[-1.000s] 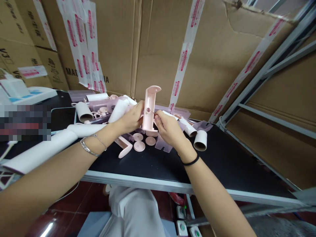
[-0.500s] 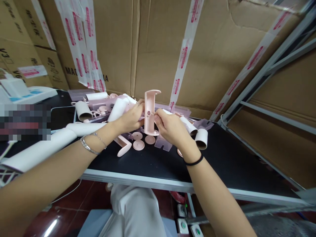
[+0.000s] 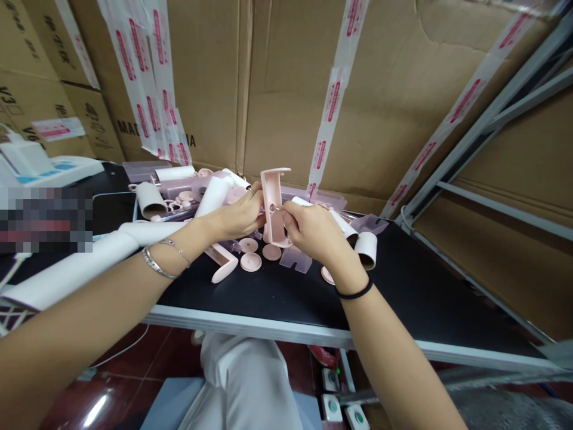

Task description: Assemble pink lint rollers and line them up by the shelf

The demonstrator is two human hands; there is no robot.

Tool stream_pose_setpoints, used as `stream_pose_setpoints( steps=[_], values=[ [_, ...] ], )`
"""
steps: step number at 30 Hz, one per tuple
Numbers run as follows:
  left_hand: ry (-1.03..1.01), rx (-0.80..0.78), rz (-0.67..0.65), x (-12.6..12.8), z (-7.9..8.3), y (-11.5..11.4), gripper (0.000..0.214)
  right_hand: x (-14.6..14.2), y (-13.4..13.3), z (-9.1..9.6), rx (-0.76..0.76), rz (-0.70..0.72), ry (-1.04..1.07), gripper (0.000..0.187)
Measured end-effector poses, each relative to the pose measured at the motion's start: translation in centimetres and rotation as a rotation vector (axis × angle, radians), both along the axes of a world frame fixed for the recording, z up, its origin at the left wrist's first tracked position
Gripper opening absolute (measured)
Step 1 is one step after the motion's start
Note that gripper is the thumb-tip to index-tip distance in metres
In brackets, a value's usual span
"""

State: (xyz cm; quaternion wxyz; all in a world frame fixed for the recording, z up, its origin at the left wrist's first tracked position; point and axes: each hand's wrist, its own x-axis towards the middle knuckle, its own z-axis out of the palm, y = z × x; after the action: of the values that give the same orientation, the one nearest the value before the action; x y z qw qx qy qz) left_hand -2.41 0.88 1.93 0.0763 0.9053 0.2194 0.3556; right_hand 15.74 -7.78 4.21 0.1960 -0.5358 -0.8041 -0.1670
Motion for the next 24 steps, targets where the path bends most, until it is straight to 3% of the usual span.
stream_pose_setpoints(
  steps=[8, 14, 18, 20, 24],
  values=[
    [-0.075, 0.034, 0.003, 0.1, 0.2, -0.7, 0.022, -1.0, -0.6, 0.0, 0.008, -0.009, -0.001, 0.032],
    [-0.240, 0.046, 0.125, 0.0, 0.2, -1.1, 0.022, -2.0, -1.3, -0.1, 0.010, 0.037, -0.032, 0.033],
    [-0.270, 0.347, 0.223, -0.2, 0.0, -0.2, 0.022, -2.3, -1.5, -0.1, 0.009, 0.043, -0.084, 0.034],
    [-0.248, 0.476, 0.203, -0.2, -0.2, 0.2, 0.022, -2.4, -1.6, 0.0, -0.011, -0.005, -0.087, 0.035],
    [-0.232, 0.581, 0.175, 0.1, -0.7, 0.4, 0.025, -2.5, -1.7, 0.2, -0.061, -0.084, -0.085, 0.038]
  ],
)
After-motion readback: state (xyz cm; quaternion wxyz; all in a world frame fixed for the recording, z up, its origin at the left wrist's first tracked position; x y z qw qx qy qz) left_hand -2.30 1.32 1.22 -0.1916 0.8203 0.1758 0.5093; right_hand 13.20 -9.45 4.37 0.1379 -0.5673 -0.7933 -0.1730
